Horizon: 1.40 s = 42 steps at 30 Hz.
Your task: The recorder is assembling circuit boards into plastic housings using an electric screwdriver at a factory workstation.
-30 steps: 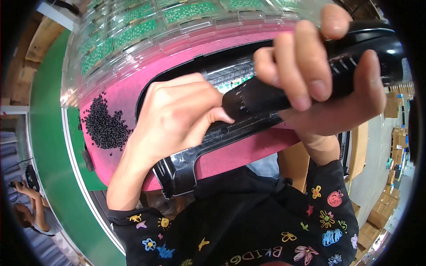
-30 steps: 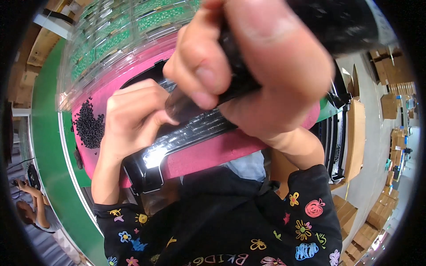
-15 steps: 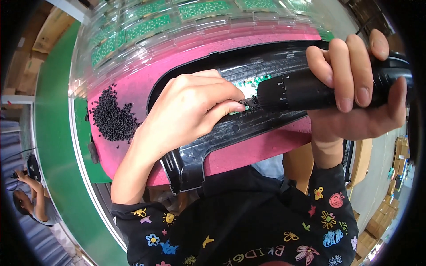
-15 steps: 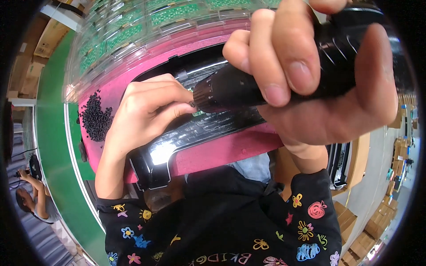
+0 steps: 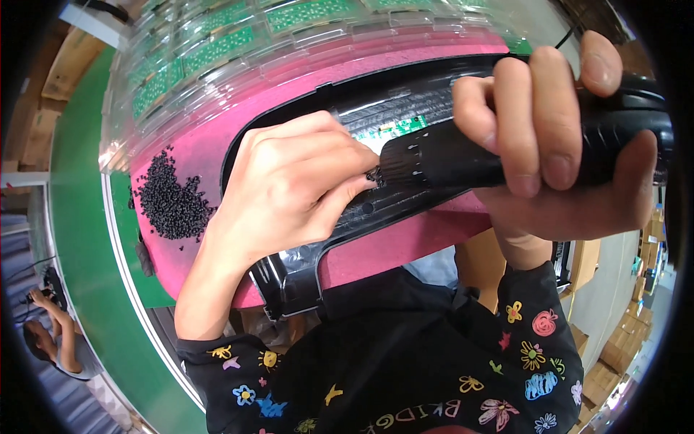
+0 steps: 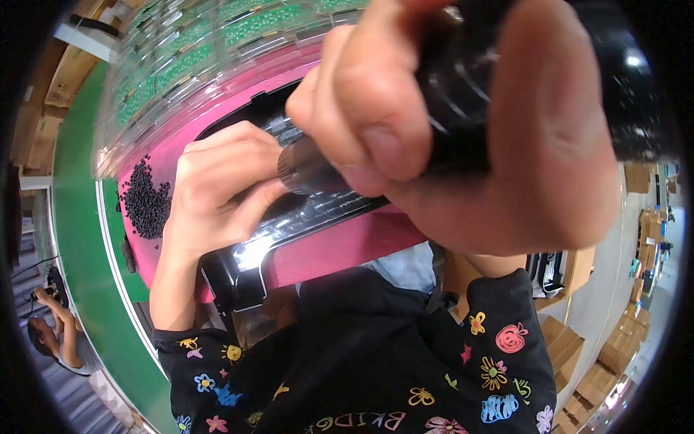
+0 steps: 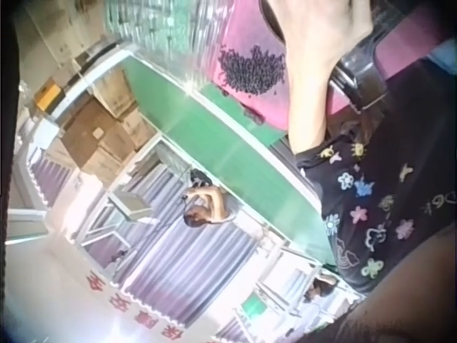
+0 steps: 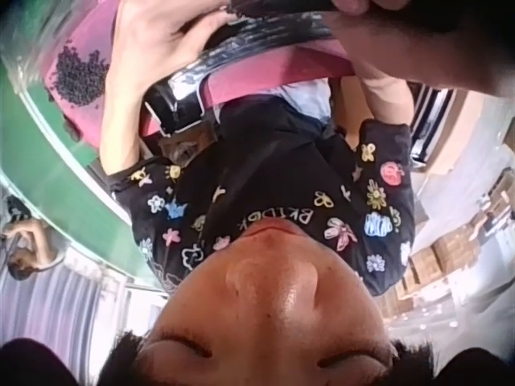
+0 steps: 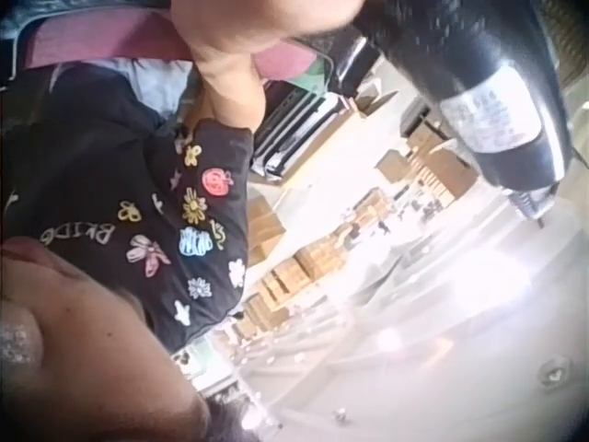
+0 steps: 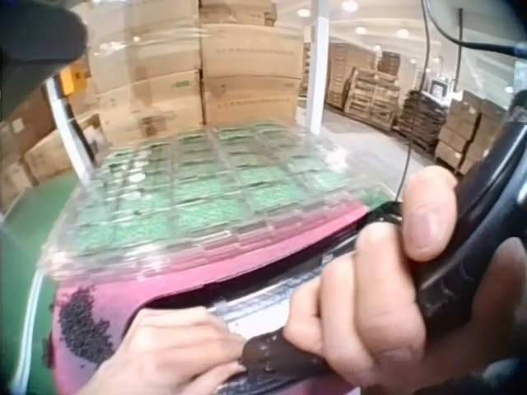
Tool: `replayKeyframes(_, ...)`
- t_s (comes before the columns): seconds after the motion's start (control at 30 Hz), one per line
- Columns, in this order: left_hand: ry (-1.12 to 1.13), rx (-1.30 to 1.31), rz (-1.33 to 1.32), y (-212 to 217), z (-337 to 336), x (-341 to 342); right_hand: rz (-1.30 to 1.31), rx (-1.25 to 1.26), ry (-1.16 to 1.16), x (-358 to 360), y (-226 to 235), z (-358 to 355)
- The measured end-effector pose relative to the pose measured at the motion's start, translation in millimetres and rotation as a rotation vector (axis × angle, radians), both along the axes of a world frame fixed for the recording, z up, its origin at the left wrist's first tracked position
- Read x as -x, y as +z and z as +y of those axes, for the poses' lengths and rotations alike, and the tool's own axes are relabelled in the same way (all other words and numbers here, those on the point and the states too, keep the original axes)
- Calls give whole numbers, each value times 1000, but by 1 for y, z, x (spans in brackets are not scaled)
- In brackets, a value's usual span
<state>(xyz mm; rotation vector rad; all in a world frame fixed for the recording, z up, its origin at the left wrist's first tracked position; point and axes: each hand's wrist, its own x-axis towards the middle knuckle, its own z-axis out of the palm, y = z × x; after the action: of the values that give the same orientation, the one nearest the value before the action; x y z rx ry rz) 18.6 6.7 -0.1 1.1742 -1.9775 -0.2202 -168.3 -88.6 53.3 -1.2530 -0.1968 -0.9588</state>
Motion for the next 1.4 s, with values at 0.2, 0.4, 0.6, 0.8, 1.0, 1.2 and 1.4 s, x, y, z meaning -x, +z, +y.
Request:
replayKeyframes(0.2, 58, -252, 94, 3, 4, 7, 106, 161, -7, 19, 5, -23)
replayKeyframes(0.4, 197, -351, 2, 6, 5, 6, 186, 202, -70, 26, -8, -41)
replayKeyframes(0.6, 283, -457, -82, 6, 9, 4, 214, 160, -129, 23, -16, -41)
replayKeyframes(0.8, 295, -459, -120, 5, 9, 2, 254, 186, -123, 16, -16, -42)
replayKeyframes(1.0, 294, -441, -145, 3, 9, 3, 306, 236, -38, 9, -19, -42)
replayKeyframes(1.2, 307, -413, -149, 0, 13, 0, 333, 190, -88, 4, -12, -36)
replayKeyframes(1.4, 280, -453, -140, 4, 12, -2, 174, 108, 90, -20, 7, -28)
